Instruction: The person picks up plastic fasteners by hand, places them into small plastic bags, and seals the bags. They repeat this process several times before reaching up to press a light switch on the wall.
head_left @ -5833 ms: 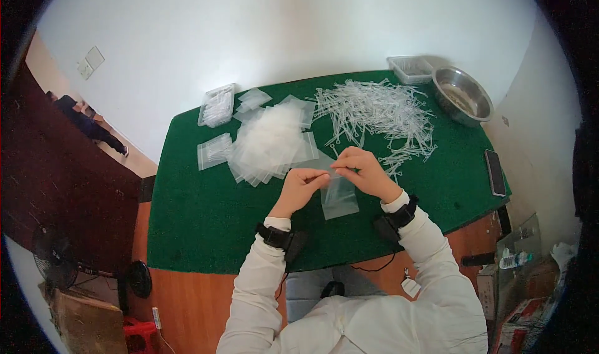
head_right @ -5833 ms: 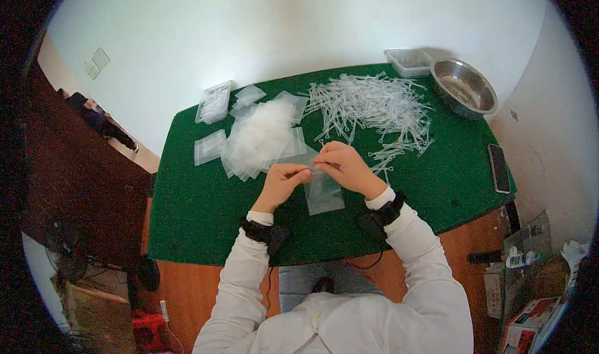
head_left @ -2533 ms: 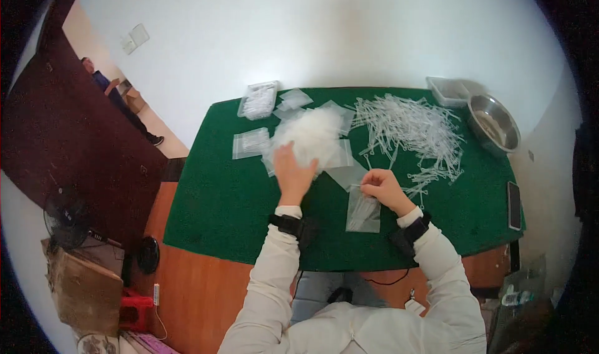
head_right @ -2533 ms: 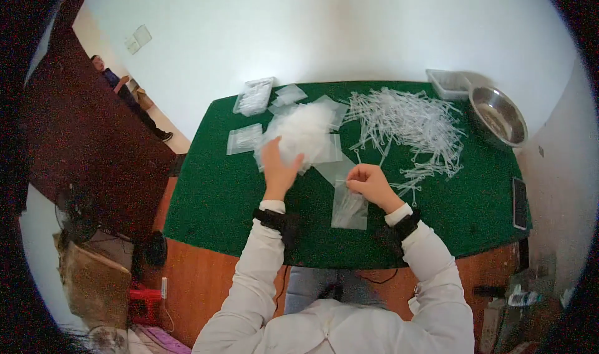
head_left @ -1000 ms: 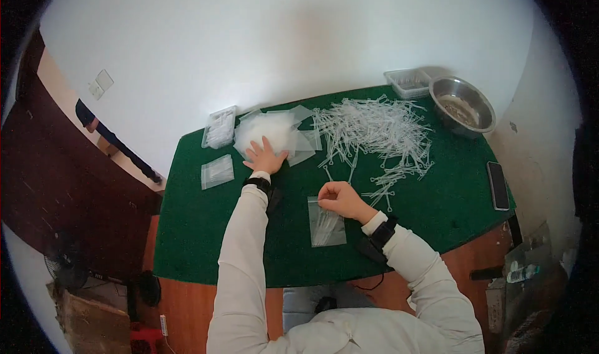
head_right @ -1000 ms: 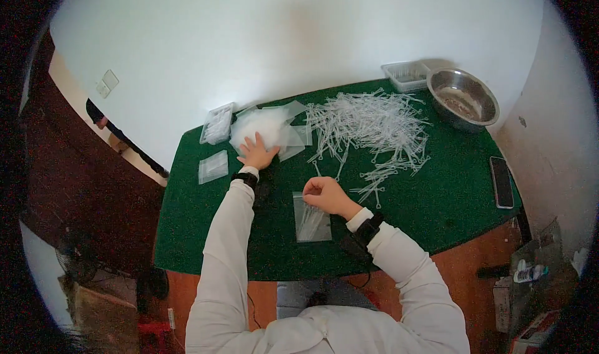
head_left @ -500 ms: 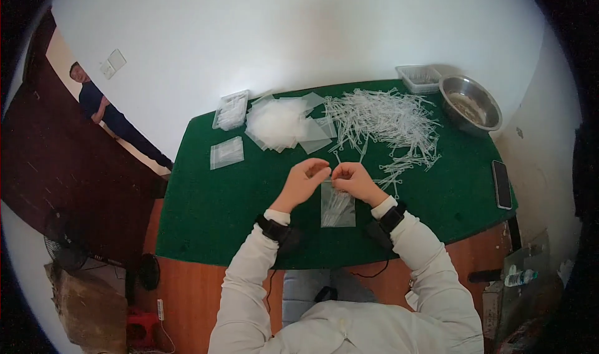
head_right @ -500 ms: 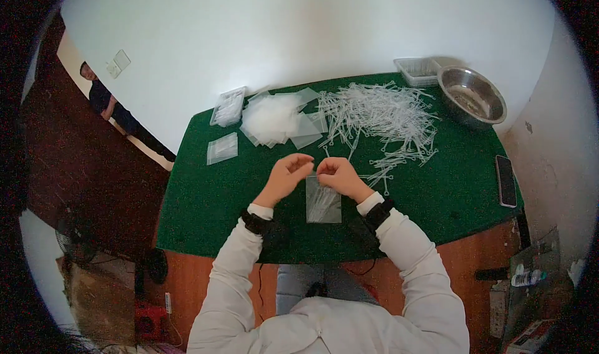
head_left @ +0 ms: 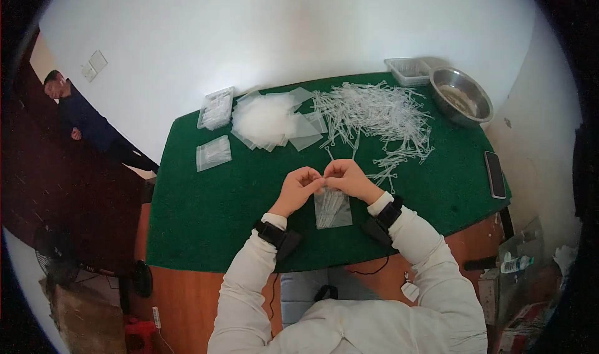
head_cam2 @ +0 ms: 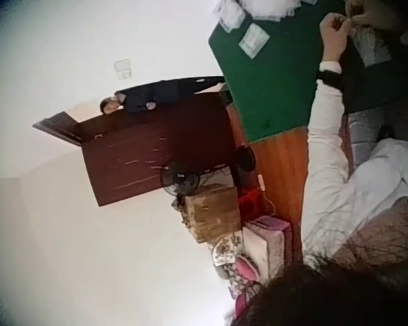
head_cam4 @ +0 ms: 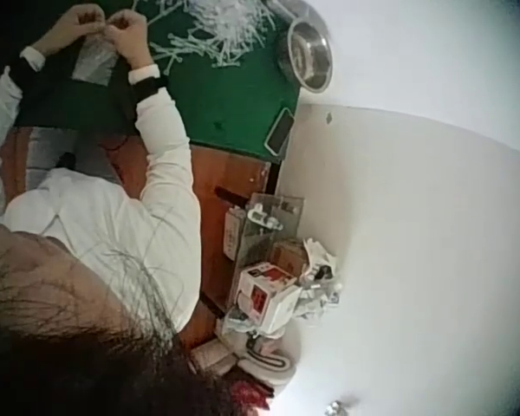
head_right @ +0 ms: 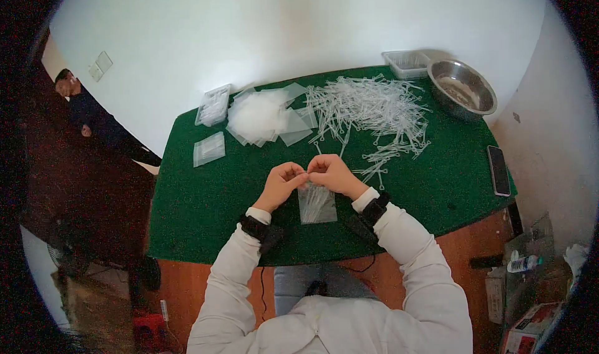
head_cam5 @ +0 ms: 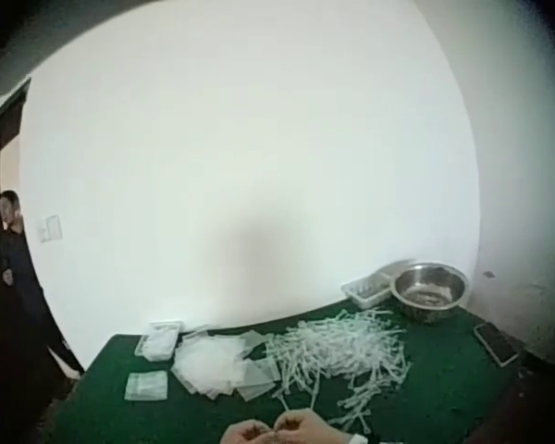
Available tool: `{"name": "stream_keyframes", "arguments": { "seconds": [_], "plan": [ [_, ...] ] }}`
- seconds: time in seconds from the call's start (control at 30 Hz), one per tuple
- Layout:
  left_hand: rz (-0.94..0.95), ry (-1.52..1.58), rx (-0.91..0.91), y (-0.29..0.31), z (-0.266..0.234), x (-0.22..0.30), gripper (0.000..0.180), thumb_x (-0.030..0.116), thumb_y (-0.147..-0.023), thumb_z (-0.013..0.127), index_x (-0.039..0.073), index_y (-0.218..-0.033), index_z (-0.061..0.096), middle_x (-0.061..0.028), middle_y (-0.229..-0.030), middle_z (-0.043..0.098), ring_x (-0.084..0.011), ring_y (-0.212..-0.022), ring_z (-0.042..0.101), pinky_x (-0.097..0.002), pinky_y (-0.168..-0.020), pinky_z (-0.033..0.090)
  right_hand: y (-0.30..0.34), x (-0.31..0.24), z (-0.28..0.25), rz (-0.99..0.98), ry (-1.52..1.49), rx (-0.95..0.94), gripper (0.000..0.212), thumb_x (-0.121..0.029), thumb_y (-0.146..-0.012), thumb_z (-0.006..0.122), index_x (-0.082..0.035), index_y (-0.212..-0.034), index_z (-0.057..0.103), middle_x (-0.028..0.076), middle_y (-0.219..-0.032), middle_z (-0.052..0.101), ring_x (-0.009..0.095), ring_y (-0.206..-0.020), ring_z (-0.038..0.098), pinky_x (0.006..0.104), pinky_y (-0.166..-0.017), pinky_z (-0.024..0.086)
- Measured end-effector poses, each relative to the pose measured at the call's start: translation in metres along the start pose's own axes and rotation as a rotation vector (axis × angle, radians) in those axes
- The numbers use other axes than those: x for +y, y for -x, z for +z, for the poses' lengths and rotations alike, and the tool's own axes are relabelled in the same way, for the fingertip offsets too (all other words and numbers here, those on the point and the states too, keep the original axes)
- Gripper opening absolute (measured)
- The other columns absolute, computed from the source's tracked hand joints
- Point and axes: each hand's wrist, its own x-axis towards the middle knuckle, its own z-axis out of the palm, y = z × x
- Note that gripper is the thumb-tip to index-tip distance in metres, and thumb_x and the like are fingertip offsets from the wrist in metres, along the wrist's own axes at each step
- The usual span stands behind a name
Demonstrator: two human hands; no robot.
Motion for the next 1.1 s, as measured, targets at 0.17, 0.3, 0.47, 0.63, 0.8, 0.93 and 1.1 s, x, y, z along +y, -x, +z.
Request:
{"name": "stream_keyframes", "arguments": {
  "seconds": [0.17, 0.3, 0.47, 0.63, 0.8, 0.93, 1.1],
  "plan": [
    [0.029, 0.036, 0.014, -0.002, -0.001, 0.000, 0.009, 0.008, -0.080, 0.060, 0.001, -0.083, 0.055, -0.0015, -0.072, 0.058, -0.0075, -0.064, 0.056, -0.0200, -0.058, 0.044, -0.003, 0.000, -0.003, 0.029, -0.029, -0.008, 0.007, -0.003, -0.071, 0.060, -0.001, -0.074, 0.055, -0.001, -0.064, 0.053, 0.004, -0.054, 0.047, 0.0195, -0.049, 0.038],
    [0.050, -0.020, 0.061, 0.000, -0.002, 0.000, 0.009, 0.007, -0.079, 0.060, 0.001, -0.082, 0.055, -0.0016, -0.071, 0.058, -0.0077, -0.063, 0.056, -0.0201, -0.059, 0.045, -0.002, -0.004, -0.006, 0.020, 0.005, 0.020, 0.006, -0.001, -0.070, 0.060, -0.001, -0.073, 0.055, 0.000, -0.064, 0.054, 0.005, -0.054, 0.049, 0.0197, -0.049, 0.039],
    [0.030, 0.035, 0.124, 0.001, -0.001, 0.001, 0.007, 0.008, -0.080, 0.059, 0.002, -0.081, 0.056, -0.0006, -0.071, 0.058, -0.0074, -0.063, 0.054, -0.0202, -0.060, 0.043, -0.002, -0.006, -0.018, -0.024, 0.020, 0.041, 0.005, 0.000, -0.069, 0.059, -0.001, -0.072, 0.055, 0.001, -0.064, 0.055, 0.006, -0.054, 0.050, 0.0203, -0.049, 0.040],
    [0.036, 0.032, 0.190, 0.000, -0.003, -0.001, 0.007, 0.007, -0.080, 0.059, 0.002, -0.081, 0.056, -0.0002, -0.069, 0.058, -0.0072, -0.062, 0.054, -0.0202, -0.059, 0.043, -0.003, -0.009, -0.028, -0.042, 0.010, 0.059, 0.004, 0.001, -0.070, 0.058, -0.001, -0.072, 0.055, 0.002, -0.064, 0.056, 0.008, -0.054, 0.052, 0.0215, -0.050, 0.042],
    [0.050, 0.047, 0.233, 0.000, -0.003, 0.001, 0.007, 0.007, -0.080, 0.059, 0.002, -0.081, 0.056, -0.0007, -0.069, 0.058, -0.0078, -0.061, 0.054, -0.0206, -0.059, 0.043, -0.003, -0.012, -0.028, -0.031, -0.021, 0.081, 0.005, 0.001, -0.071, 0.058, 0.000, -0.074, 0.055, 0.002, -0.064, 0.056, 0.009, -0.054, 0.053, 0.0223, -0.050, 0.043],
    [0.097, 0.099, 0.297, 0.000, -0.010, -0.001, 0.007, 0.006, -0.079, 0.060, 0.001, -0.081, 0.056, -0.0003, -0.070, 0.057, -0.0077, -0.063, 0.055, -0.0206, -0.059, 0.044, 0.000, -0.020, -0.014, 0.045, -0.071, 0.028, 0.006, 0.001, -0.072, 0.058, -0.001, -0.076, 0.054, 0.002, -0.065, 0.056, 0.009, -0.054, 0.053, 0.0217, -0.051, 0.044],
    [0.129, 0.108, 0.327, -0.001, -0.012, -0.004, 0.007, 0.005, -0.079, 0.060, 0.001, -0.083, 0.057, -0.0010, -0.072, 0.058, -0.0081, -0.066, 0.056, -0.0209, -0.061, 0.045, 0.001, -0.011, -0.011, 0.087, -0.044, -0.089, 0.007, -0.002, -0.074, 0.059, -0.002, -0.077, 0.054, 0.001, -0.064, 0.055, 0.009, -0.054, 0.053, 0.0205, -0.050, 0.043]
  ]
}}
